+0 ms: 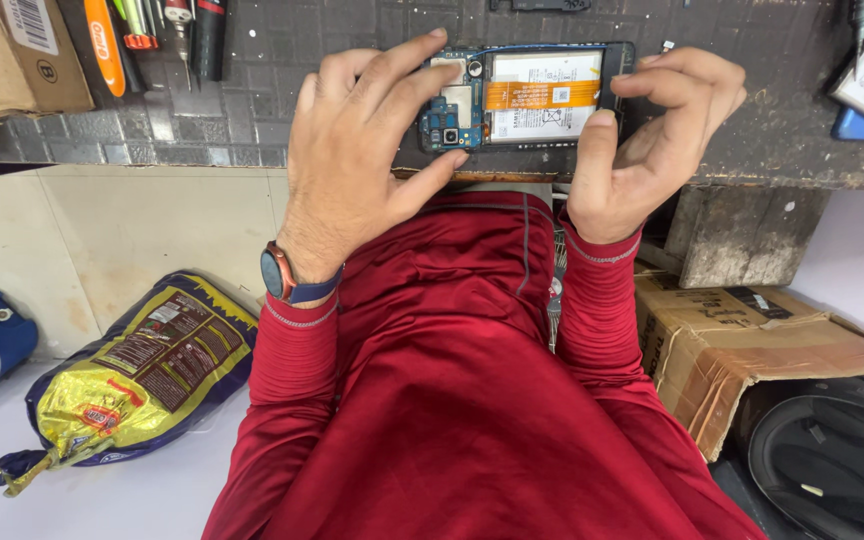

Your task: The person disassembles a smartphone, removes the battery and internal components, and transfers parts to another phone chassis. They handle the battery, motherboard, and connectors while working on a cluttered table.

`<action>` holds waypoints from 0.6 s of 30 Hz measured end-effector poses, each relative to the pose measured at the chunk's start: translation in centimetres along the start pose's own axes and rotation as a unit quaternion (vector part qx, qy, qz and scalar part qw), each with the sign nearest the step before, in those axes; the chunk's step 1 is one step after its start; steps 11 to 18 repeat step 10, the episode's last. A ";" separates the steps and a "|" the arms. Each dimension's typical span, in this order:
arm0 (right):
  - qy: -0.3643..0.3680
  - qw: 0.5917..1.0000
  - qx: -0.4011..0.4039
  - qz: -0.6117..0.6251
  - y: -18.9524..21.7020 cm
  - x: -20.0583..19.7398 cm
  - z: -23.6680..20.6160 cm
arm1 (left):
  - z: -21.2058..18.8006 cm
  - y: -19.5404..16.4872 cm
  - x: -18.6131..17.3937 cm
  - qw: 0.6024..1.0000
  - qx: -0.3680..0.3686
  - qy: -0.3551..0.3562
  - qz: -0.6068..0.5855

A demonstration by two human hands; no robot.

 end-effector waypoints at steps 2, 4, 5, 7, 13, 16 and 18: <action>0.016 1.000 -0.007 -0.017 0.4 0.1 0.3 | 0.1 -0.1 0.0 1.000 -0.001 0.005 0.010; 0.052 0.996 -0.039 -0.065 1.0 0.3 0.9 | 0.4 -0.2 0.2 1.000 -0.006 0.010 0.028; 0.078 0.991 -0.056 -0.089 1.5 0.4 1.1 | 0.4 -0.4 0.2 0.999 -0.010 0.015 0.036; 0.158 0.973 -0.098 -0.134 2.6 0.3 2.4 | 0.7 -0.5 0.3 0.999 -0.011 0.016 0.046; 0.264 0.925 -0.158 -0.223 4.3 1.0 3.7 | 1.1 -0.5 0.3 0.998 -0.008 0.023 0.052; 0.264 0.925 -0.158 -0.223 4.3 1.0 3.7 | 1.1 -0.5 0.3 0.998 -0.008 0.023 0.052; 0.264 0.925 -0.158 -0.223 4.3 1.0 3.7 | 1.1 -0.5 0.3 0.998 -0.008 0.023 0.052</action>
Point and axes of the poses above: each hand's wrist, its own z-axis towards the middle knuckle, its own x-axis out of the palm, y = z × x, the point moved 3 cm from there along z, towards the middle knuckle, and after that the axes turned 8 degrees about x, right-handed, at the moved point
